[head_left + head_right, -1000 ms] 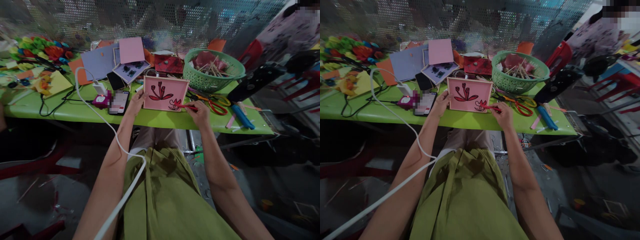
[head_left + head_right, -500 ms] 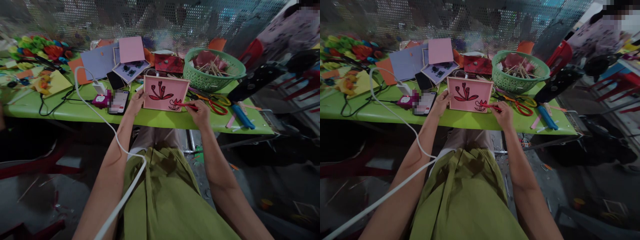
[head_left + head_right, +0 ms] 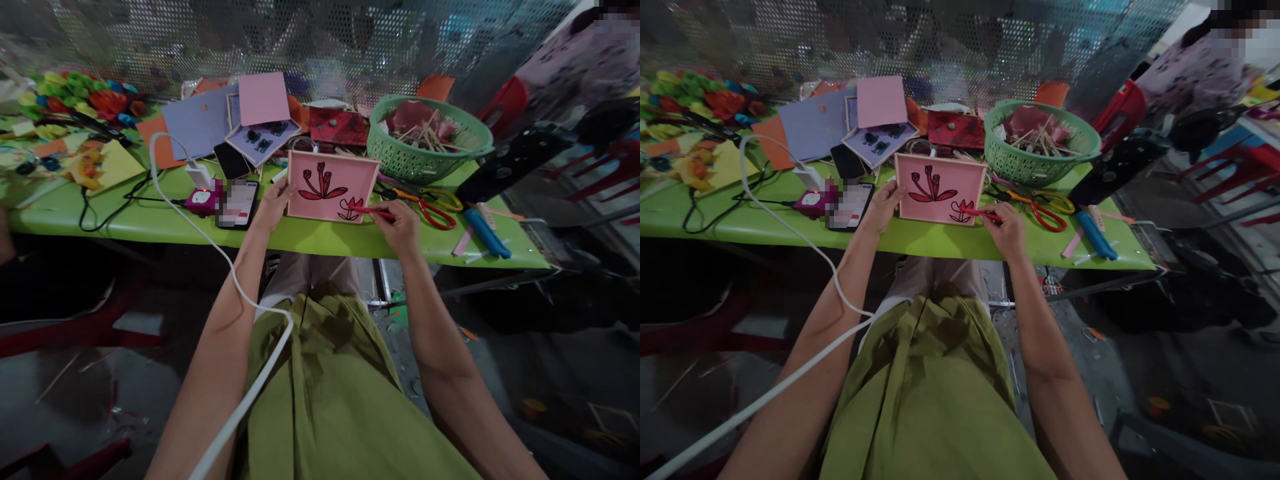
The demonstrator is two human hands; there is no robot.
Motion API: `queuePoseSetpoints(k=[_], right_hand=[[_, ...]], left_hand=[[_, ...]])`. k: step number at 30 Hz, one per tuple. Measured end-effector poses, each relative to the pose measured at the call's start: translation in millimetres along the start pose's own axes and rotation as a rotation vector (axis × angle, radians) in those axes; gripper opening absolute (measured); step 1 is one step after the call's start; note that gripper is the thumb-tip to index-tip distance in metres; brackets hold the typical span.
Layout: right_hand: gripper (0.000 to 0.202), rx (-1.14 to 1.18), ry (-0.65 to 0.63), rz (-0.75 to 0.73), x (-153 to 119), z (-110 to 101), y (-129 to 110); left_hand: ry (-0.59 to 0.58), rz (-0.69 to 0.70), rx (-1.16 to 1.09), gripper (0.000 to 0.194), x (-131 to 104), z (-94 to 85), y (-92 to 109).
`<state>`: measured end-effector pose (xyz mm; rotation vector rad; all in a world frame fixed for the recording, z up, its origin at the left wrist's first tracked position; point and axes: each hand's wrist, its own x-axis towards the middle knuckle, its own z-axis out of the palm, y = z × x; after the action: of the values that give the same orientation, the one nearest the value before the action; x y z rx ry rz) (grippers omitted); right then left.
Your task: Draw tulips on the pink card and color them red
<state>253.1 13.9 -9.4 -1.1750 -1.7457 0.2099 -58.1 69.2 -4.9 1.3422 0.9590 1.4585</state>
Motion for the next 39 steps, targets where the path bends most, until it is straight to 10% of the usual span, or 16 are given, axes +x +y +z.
queuePoseSetpoints(k=[39], right_hand=[[0.008,-0.008,-0.012,-0.011,-1.5,0.9,2.8]], left_hand=[[-0.005,0.03,0.021,0.043,1.2,0.4,-1.9]])
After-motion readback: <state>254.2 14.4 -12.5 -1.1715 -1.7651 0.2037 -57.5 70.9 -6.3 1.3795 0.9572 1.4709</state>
